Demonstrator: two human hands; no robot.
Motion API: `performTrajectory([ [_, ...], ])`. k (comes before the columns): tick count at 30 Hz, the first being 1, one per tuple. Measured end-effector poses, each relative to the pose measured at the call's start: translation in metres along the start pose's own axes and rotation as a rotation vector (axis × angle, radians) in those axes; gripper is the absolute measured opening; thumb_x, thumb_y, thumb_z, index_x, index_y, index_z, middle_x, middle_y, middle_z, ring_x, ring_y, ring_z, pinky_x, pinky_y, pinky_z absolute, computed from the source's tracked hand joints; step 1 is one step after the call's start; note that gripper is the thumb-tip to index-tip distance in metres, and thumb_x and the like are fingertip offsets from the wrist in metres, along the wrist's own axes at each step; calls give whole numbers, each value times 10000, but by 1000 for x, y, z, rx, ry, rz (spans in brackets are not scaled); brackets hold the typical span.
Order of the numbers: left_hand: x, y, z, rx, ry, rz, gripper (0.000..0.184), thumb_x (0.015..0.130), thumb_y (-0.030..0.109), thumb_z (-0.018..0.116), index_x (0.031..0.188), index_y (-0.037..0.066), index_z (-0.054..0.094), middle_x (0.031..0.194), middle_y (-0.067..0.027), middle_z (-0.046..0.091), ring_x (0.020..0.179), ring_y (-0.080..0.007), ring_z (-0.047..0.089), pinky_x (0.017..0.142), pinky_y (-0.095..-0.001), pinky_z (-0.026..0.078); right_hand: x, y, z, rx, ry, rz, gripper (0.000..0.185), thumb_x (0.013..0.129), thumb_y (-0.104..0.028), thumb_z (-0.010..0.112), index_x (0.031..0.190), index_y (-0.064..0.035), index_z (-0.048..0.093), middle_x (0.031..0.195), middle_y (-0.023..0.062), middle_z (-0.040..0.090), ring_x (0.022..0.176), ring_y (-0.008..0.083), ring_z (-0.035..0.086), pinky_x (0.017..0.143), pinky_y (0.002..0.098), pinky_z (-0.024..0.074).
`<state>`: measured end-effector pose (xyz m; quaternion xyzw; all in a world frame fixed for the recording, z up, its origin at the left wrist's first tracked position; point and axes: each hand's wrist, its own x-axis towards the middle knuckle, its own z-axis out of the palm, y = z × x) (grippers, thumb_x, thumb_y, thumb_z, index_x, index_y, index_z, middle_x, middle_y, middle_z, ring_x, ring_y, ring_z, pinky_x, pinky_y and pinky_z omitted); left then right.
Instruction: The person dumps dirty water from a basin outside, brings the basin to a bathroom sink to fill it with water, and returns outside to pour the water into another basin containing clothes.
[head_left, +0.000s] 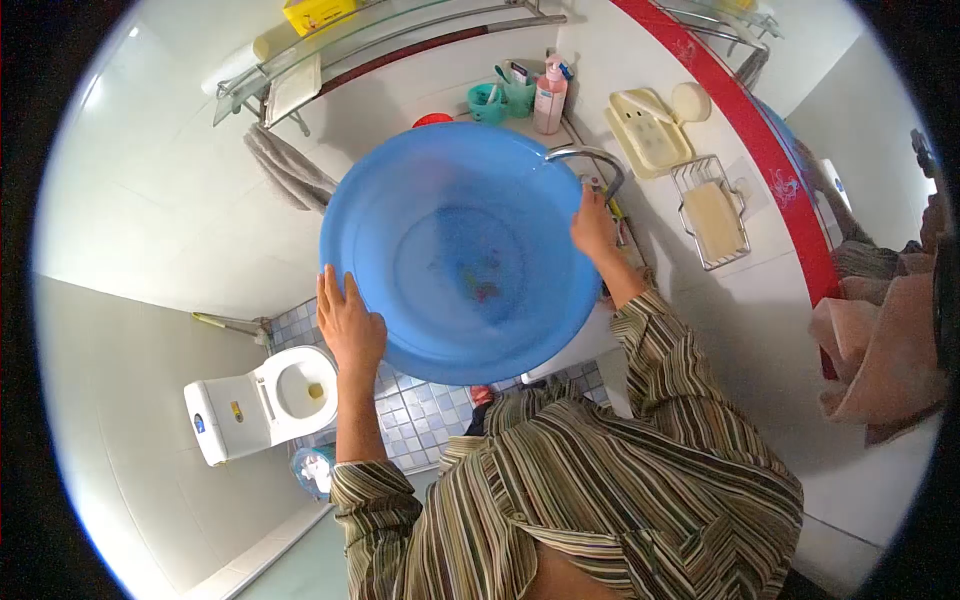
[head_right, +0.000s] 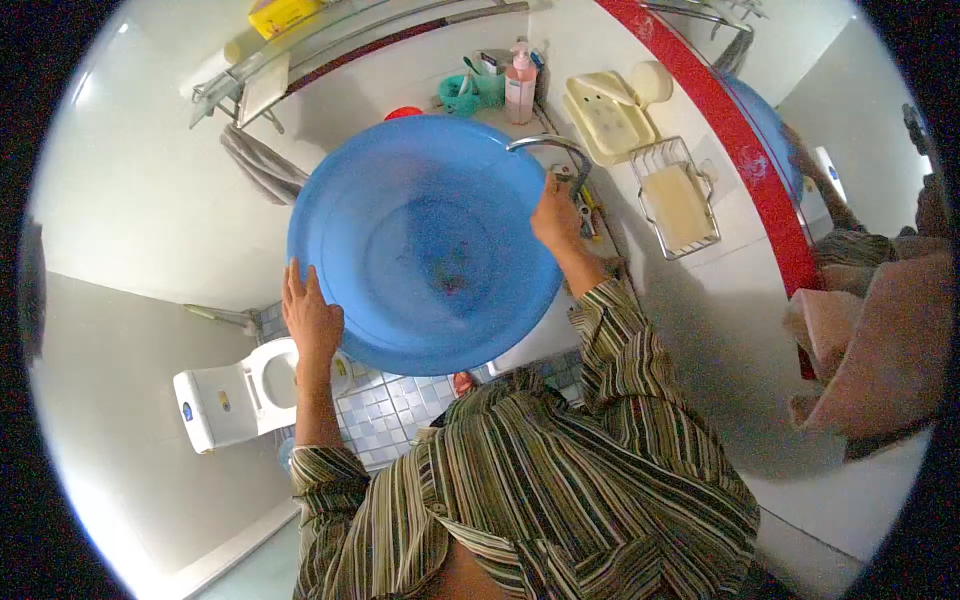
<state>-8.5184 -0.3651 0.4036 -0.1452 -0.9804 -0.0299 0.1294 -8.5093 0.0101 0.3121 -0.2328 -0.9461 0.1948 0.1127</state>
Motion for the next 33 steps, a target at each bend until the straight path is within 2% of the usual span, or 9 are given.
performTrajectory([
  [7, 25, 19, -15, -36, -94, -186, 523, 662, 212, 646, 1128, 41, 480, 1265, -168, 356, 1174, -350, 323, 917, -433, 345, -7, -6, -6, -30, 60, -10, 587, 718, -68, 536, 1239, 22, 281, 1115, 260, 422, 928, 401, 518, 768, 445, 451],
  [9, 22, 20, -6, 0, 6, -172, 498, 663, 238, 659, 1094, 41, 509, 1224, -190, 382, 1141, -367, 343, 892, -439, 365, -9, -16, -19, 5, -65, 78, 600, 753, -125, 545, 1256, 27, 255, 1181, 259, 393, 1078, 381, 429, 882, 419, 390],
  [13, 11, 13, 6, -19, 74, -118, 485, 665, 237, 658, 1087, 44, 515, 1221, -213, 371, 1129, -380, 344, 884, -438, 374, -8, -17, -18, 8, -85, 103, 628, 759, -156, 554, 1269, 27, 235, 1190, 254, 386, 1065, 379, 441, 871, 425, 399],
  [15, 10, 11, 8, -22, 92, -96, 479, 666, 238, 660, 1080, 43, 520, 1221, -225, 364, 1136, -380, 335, 890, -439, 369, -7, -16, -17, -18, -55, 45, 655, 759, -193, 564, 1275, 27, 227, 1186, 250, 391, 1053, 377, 451, 861, 427, 407],
  [19, 13, 16, 2, -95, 63, -153, 477, 669, 239, 659, 1085, 51, 522, 1222, -224, 364, 1137, -380, 334, 892, -438, 368, -8, -16, -16, -28, -63, 61, 699, 745, -239, 585, 1279, 28, 222, 1177, 247, 405, 1055, 371, 453, 855, 423, 409],
  [21, 12, 16, 3, -119, 116, -129, 455, 669, 207, 672, 1067, 34, 534, 1215, -192, 350, 1164, -360, 307, 884, -431, 382, -8, -13, -14, -68, -11, 21, 724, 735, -268, 594, 1281, 29, 224, 1181, 244, 406, 1067, 365, 448, 851, 419, 409],
  [24, 13, 15, 4, -120, 138, -112, 450, 669, 207, 672, 1064, 39, 538, 1211, -189, 353, 1166, -358, 307, 884, -428, 383, -5, -9, -10, -27, 17, 5, 722, 703, -202, 638, 1252, 42, 238, 1190, 282, 371, 1025, 415, 466, 839, 440, 419],
  [31, 12, 15, 4, -126, 126, -109, 433, 678, 216, 668, 1056, 46, 543, 1210, -178, 355, 1157, -350, 316, 874, -425, 394, -6, -8, -12, -25, 17, 0, 708, 716, -235, 622, 1247, 39, 244, 1179, 281, 379, 1009, 410, 478, 831, 448, 420],
  [33, 12, 15, 4, -133, 142, -109, 404, 686, 240, 654, 1034, 61, 556, 1197, -202, 390, 1112, -373, 357, 886, -434, 373, -7, -13, -20, -6, -97, 70, 736, 741, -276, 595, 1286, 34, 211, 1221, 246, 373, 1123, 367, 395, 893, 424, 375],
])
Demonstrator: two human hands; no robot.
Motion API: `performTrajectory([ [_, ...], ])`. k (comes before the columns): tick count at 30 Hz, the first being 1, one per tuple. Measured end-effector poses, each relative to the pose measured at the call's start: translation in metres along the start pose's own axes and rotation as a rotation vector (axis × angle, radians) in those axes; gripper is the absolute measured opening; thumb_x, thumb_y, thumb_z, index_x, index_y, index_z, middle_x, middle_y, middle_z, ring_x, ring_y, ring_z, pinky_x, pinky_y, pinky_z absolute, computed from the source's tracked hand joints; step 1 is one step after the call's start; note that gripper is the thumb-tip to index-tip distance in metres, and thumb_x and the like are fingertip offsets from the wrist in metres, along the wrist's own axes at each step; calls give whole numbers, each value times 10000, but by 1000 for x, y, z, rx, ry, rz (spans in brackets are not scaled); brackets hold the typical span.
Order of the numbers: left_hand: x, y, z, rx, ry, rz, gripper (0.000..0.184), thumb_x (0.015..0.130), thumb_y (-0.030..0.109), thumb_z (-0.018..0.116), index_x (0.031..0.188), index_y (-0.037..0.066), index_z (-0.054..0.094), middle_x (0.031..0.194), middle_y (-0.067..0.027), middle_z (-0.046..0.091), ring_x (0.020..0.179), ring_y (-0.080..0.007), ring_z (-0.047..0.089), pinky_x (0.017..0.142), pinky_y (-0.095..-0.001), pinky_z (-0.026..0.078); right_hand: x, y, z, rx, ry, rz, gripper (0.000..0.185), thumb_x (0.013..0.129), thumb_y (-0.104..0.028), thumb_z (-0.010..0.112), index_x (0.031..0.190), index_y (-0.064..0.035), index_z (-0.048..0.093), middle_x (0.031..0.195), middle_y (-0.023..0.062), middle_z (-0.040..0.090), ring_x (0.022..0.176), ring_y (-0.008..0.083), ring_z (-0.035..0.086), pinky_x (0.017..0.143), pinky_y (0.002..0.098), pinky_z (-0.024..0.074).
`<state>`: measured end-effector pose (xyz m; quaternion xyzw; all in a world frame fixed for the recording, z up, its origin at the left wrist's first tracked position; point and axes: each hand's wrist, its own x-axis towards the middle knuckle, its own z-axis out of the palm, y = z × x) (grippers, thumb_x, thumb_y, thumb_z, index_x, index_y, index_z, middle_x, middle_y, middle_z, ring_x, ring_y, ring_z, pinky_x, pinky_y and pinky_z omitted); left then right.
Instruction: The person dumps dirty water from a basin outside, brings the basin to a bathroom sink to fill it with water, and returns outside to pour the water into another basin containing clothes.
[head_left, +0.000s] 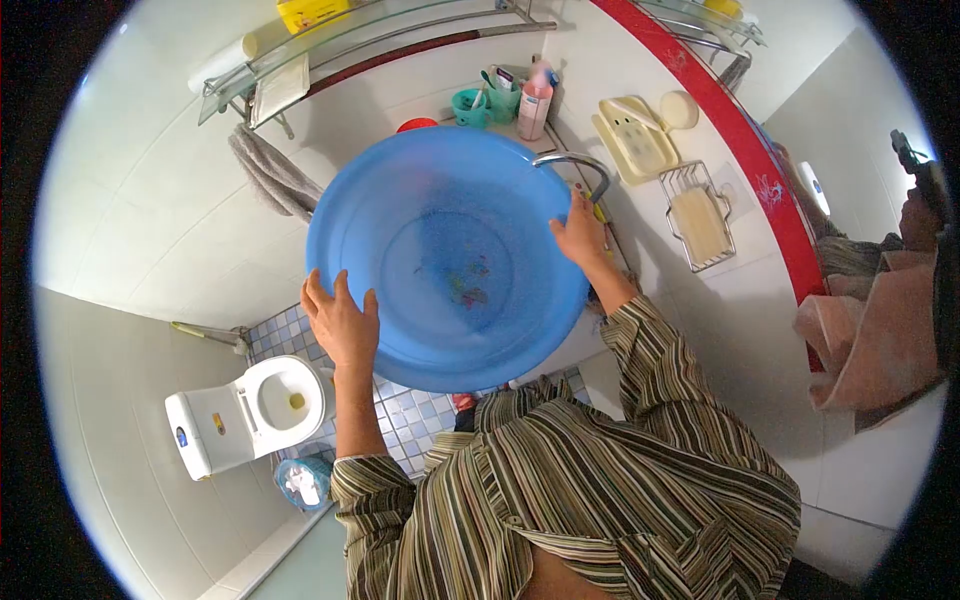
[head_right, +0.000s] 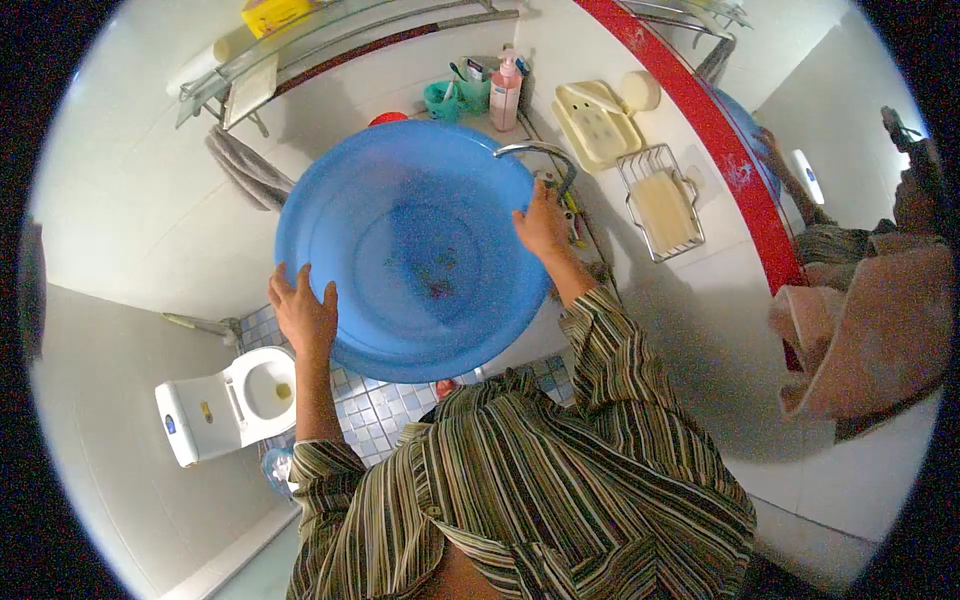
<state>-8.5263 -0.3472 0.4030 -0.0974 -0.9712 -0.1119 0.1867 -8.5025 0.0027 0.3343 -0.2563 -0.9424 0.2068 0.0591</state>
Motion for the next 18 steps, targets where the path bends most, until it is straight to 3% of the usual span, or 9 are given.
performTrajectory([
  [4, -1, 0, 1, 22, -29, -13, 434, 687, 229, 660, 1064, 50, 539, 1215, -176, 345, 1161, -348, 306, 877, -426, 394, 0, 2, 2, 2, 25, -21, 727, 741, -272, 597, 1284, 27, 217, 1212, 246, 378, 1102, 372, 413, 883, 427, 383],
  [6, -1, -1, 2, 26, -29, -6, 437, 691, 231, 654, 1071, 49, 536, 1221, -180, 338, 1165, -356, 297, 885, -429, 386, 1, 4, 6, -10, 81, -43, 699, 720, -249, 614, 1244, 35, 250, 1149, 275, 406, 987, 409, 490, 802, 459, 433],
  [18, 0, 3, -2, -10, -29, -2, 420, 696, 218, 644, 1064, 45, 541, 1214, -198, 345, 1155, -373, 305, 882, -442, 380, 0, 7, 8, -9, 118, -76, 701, 725, -241, 612, 1250, 39, 242, 1164, 276, 400, 1014, 407, 474, 828, 450, 422],
])
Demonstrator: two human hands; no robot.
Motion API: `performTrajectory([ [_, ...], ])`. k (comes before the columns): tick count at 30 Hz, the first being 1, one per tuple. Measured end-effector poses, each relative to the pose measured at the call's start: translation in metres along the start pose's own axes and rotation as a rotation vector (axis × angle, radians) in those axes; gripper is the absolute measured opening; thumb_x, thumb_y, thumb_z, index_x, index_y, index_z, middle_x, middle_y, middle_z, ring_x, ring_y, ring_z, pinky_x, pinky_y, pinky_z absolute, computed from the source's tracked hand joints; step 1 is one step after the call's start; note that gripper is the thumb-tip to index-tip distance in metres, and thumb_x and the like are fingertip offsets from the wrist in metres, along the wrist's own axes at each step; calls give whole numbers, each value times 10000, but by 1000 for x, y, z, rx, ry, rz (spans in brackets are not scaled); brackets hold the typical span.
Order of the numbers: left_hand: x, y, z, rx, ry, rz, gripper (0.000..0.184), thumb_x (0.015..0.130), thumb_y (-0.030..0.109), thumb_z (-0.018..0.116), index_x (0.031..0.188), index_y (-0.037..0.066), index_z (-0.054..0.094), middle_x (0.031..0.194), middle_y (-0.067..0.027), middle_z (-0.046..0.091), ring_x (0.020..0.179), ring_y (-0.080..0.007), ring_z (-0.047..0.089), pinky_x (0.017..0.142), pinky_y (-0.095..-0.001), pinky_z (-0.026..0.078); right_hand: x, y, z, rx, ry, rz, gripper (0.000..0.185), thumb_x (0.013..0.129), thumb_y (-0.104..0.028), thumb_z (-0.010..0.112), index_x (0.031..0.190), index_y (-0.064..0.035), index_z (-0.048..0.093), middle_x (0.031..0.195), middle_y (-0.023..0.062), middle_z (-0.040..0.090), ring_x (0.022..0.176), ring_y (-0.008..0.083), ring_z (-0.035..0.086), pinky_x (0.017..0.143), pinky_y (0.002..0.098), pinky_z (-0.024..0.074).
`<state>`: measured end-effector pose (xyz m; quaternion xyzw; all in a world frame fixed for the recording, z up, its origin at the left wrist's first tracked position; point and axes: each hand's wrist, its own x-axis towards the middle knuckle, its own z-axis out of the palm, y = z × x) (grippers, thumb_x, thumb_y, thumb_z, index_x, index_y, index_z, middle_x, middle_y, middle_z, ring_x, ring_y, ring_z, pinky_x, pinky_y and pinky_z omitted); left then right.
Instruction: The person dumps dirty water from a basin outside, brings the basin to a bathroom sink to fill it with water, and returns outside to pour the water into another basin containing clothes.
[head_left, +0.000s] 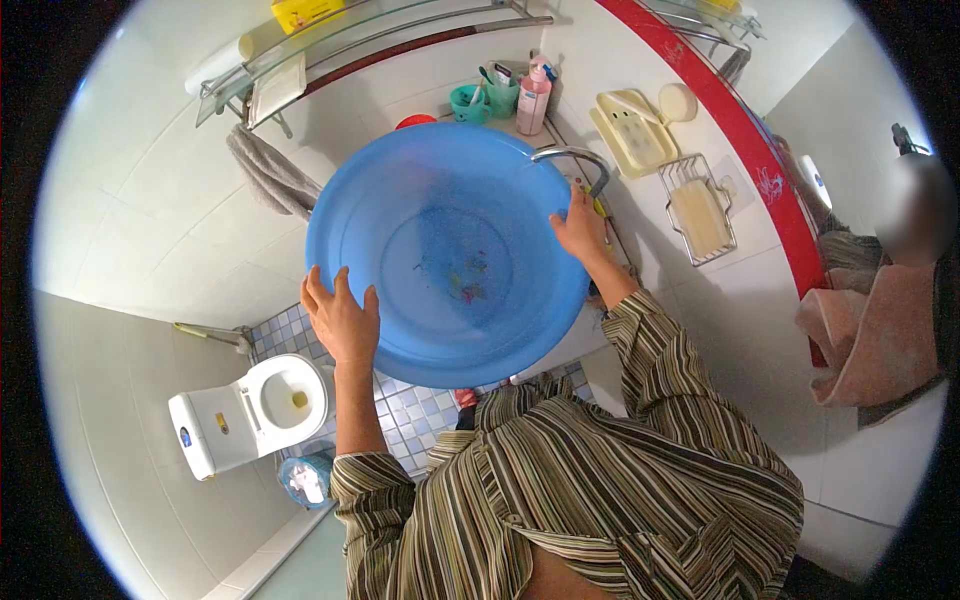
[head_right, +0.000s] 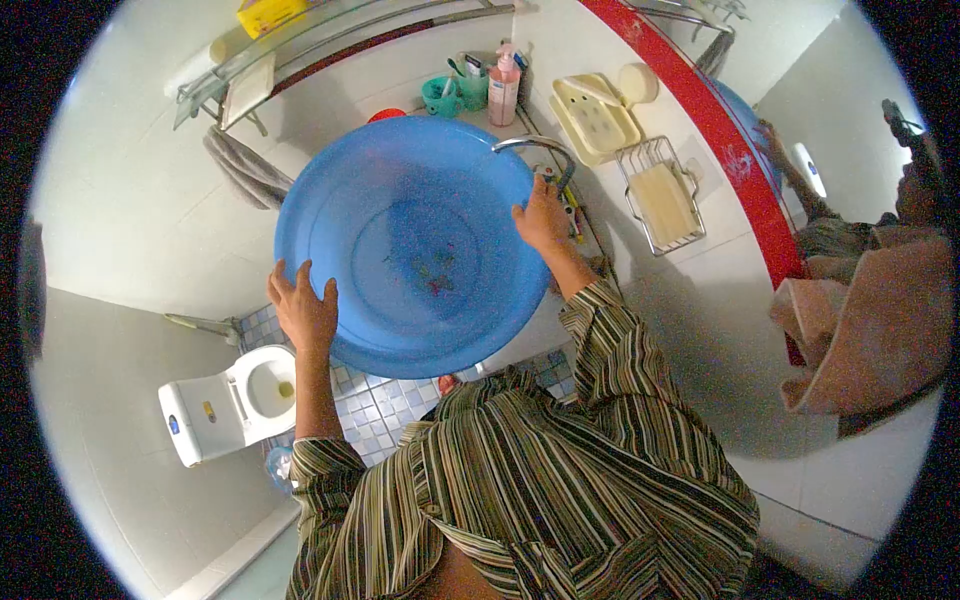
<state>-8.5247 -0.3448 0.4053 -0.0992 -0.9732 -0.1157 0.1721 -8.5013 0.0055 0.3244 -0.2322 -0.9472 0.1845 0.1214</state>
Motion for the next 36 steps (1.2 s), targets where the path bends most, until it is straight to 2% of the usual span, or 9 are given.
performTrajectory([
  [9, 0, -1, 2, 37, 34, 26, 412, 692, 212, 652, 1056, 49, 548, 1203, -195, 365, 1141, -369, 328, 882, -442, 381, -2, -1, -1, 13, 3, -18, 712, 719, -254, 604, 1258, 32, 238, 1153, 291, 410, 1018, 405, 473, 837, 449, 413],
  [13, 1, -1, 2, 56, -18, -17, 403, 690, 217, 651, 1047, 53, 556, 1202, -194, 373, 1134, -372, 336, 883, -439, 380, 5, 3, 6, -8, -58, 7, 708, 713, -256, 600, 1256, 34, 251, 1173, 286, 405, 1038, 400, 463, 857, 450, 398],
  [15, 1, -8, 6, 48, 33, 38, 396, 690, 225, 651, 1040, 62, 563, 1213, -190, 368, 1134, -371, 339, 875, -438, 386, 6, 5, 8, 5, 24, -51, 698, 710, -262, 603, 1251, 33, 276, 1194, 275, 402, 1066, 395, 446, 887, 446, 375],
  [18, 2, -18, 12, 60, 64, 70, 397, 691, 235, 651, 1043, 72, 565, 1215, -184, 369, 1133, -367, 338, 866, -435, 397, 7, -2, 7, 7, -13, -23, 691, 709, -272, 608, 1244, 35, 296, 1208, 266, 400, 1099, 388, 421, 911, 440, 354],
  [22, 2, -22, 7, 74, 9, -18, 397, 693, 243, 653, 1045, 82, 566, 1215, -181, 370, 1139, -363, 331, 861, -431, 404, 7, -10, 11, 44, -38, -14, 689, 711, -274, 612, 1238, 43, 301, 1202, 262, 408, 1106, 386, 415, 915, 440, 350],
  [25, 4, -29, 5, 64, 11, -1, 398, 696, 251, 651, 1048, 87, 567, 1219, -176, 369, 1150, -360, 318, 864, -427, 404, 5, -16, 9, 24, -44, -26, 688, 708, -268, 620, 1233, 48, 306, 1198, 260, 412, 1095, 385, 425, 908, 439, 355],
  [28, 6, -32, 2, 56, -8, -35, 400, 699, 255, 649, 1054, 92, 564, 1225, -174, 366, 1159, -351, 312, 861, -422, 408, 6, -15, 13, 29, 16, -89, 696, 703, -268, 632, 1232, 45, 306, 1184, 261, 420, 1079, 383, 438, 899, 438, 363],
  [33, 7, -31, -5, 65, -3, -25, 411, 700, 253, 647, 1066, 91, 557, 1231, -175, 363, 1166, -345, 309, 899, -428, 374, 2, -36, -8, 50, -70, -41, 726, 708, -267, 627, 1251, 51, 268, 1175, 269, 417, 1101, 382, 415, 907, 430, 357],
  [36, 6, -27, -6, -6, -6, -45, 405, 707, 246, 635, 1072, 92, 549, 1236, -168, 361, 1178, -346, 305, 933, -442, 324, -1, -27, -8, -18, -29, -4, 713, 709, -255, 621, 1247, 56, 272, 1171, 271, 419, 1102, 386, 412, 908, 429, 356],
])
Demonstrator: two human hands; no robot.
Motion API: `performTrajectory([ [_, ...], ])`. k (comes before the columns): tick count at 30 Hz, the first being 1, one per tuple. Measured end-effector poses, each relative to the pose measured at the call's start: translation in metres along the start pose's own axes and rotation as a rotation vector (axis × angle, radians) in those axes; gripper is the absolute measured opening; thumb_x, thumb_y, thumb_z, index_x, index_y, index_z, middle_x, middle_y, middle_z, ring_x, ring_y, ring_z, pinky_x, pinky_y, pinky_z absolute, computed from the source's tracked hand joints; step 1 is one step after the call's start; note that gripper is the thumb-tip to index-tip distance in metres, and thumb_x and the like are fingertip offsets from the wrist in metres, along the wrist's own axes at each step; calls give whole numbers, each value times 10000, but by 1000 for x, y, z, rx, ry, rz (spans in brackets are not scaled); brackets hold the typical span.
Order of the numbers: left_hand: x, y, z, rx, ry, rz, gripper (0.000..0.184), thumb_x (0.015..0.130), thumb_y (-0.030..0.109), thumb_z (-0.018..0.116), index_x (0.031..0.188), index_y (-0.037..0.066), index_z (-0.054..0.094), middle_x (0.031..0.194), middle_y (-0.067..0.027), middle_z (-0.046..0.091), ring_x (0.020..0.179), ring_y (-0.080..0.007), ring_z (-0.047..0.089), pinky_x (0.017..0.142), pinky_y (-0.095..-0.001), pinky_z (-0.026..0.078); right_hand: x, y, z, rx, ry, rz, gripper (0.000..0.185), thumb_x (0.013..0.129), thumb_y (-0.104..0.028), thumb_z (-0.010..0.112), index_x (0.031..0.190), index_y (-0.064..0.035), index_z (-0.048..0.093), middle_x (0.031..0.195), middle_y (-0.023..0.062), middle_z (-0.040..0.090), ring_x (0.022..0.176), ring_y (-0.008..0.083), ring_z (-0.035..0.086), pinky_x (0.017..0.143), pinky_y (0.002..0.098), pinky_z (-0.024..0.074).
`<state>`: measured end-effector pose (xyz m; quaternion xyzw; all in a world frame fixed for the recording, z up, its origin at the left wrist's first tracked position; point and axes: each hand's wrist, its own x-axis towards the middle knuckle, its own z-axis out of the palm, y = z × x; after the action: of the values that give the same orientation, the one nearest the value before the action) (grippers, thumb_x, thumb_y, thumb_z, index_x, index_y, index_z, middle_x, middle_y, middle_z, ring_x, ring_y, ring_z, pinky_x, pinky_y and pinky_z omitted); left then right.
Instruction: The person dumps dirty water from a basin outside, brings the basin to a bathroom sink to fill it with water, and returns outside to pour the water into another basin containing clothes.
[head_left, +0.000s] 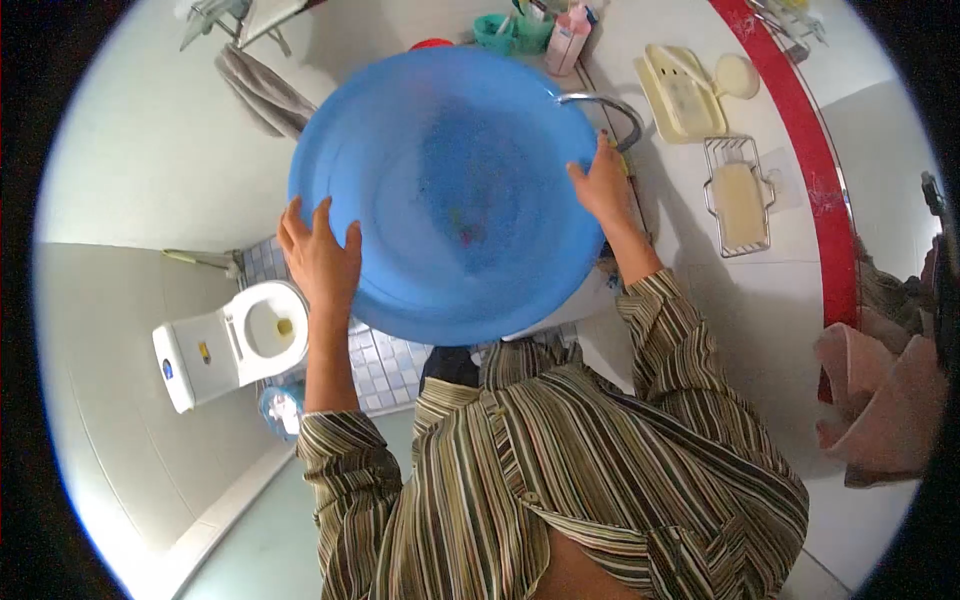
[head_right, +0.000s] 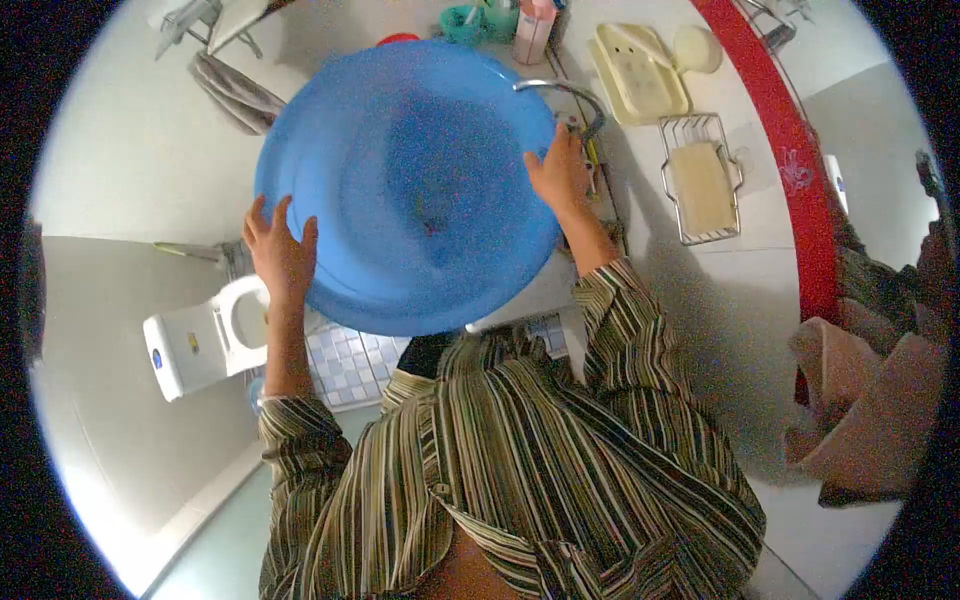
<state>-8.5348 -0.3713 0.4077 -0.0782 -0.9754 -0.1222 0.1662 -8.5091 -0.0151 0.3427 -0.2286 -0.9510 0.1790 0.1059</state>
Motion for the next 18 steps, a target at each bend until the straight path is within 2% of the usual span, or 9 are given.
performTrajectory([
  [3, -6, 5, 3, 14, 35, 113, 461, 706, 269, 638, 1123, 118, 512, 1250, -149, 358, 1199, -321, 298, 962, -471, 251, -5, 11, 4, 76, 55, -36, 678, 711, -244, 610, 1237, 47, 298, 1177, 271, 420, 1100, 386, 414, 909, 432, 355],
  [5, -10, 16, 6, 1, 29, 149, 465, 678, 274, 654, 1098, 121, 526, 1230, -132, 391, 1194, -298, 316, 963, -459, 249, -5, 36, 7, 83, 111, -56, 665, 711, -237, 603, 1237, 40, 306, 1176, 271, 424, 1096, 388, 417, 906, 434, 357],
  [7, -13, 24, 6, -68, -51, 170, 461, 655, 281, 668, 1072, 134, 540, 1210, -110, 422, 1177, -281, 343, 956, -466, 256, -6, 52, 11, 63, 68, -37, 643, 705, -223, 594, 1233, 28, 324, 1154, 268, 448, 1070, 392, 440, 890, 441, 371],
  [8, -12, 29, 4, -111, -102, 141, 458, 641, 284, 679, 1058, 148, 549, 1204, -93, 436, 1167, -271, 360, 949, -479, 261, -9, 44, -5, 70, -36, 103, 628, 697, -199, 591, 1227, 22, 338, 1124, 265, 473, 1043, 392, 461, 872, 441, 386],
  [9, -15, 36, 2, -104, -60, 174, 450, 643, 290, 675, 1052, 147, 553, 1187, -84, 449, 1158, -263, 368, 944, -495, 257, -11, 54, -5, 62, 74, -51, 636, 704, -189, 593, 1242, 22, 327, 1119, 263, 479, 1037, 381, 471, 870, 437, 389],
  [12, -26, 50, -1, -123, -5, 203, 422, 656, 293, 661, 1039, 146, 560, 1121, -62, 497, 1118, -250, 406, 934, -533, 244, -14, 74, -14, -33, 45, -19, 613, 745, -183, 588, 1236, 64, 315, 1212, 260, 413, 1101, 363, 436, 921, 391, 358],
  [15, -27, 52, -3, -216, -22, 206, 406, 668, 290, 653, 1035, 144, 559, 1087, -52, 523, 1102, -246, 425, 939, -530, 240, -10, 89, -19, -172, 53, -66, 640, 745, -201, 593, 1242, 74, 298, 1204, 263, 420, 1086, 365, 452, 914, 388, 365],
  [17, -32, 51, 1, -229, -25, 212, 393, 673, 290, 650, 1027, 145, 559, 1072, -38, 534, 1088, -242, 439, 941, -532, 235, -9, 75, -31, -132, -87, 134, 643, 717, -231, 615, 1224, 51, 337, 1165, 266, 441, 1063, 386, 455, 896, 440, 372],
  [18, -37, 53, 1, -209, -29, 201, 385, 672, 290, 651, 1020, 151, 561, 1076, -33, 534, 1089, -230, 439, 943, -526, 229, -20, 70, -35, -191, 43, 17, 637, 709, -250, 616, 1206, 50, 355, 1158, 259, 450, 1057, 387, 459, 888, 444, 378],
])
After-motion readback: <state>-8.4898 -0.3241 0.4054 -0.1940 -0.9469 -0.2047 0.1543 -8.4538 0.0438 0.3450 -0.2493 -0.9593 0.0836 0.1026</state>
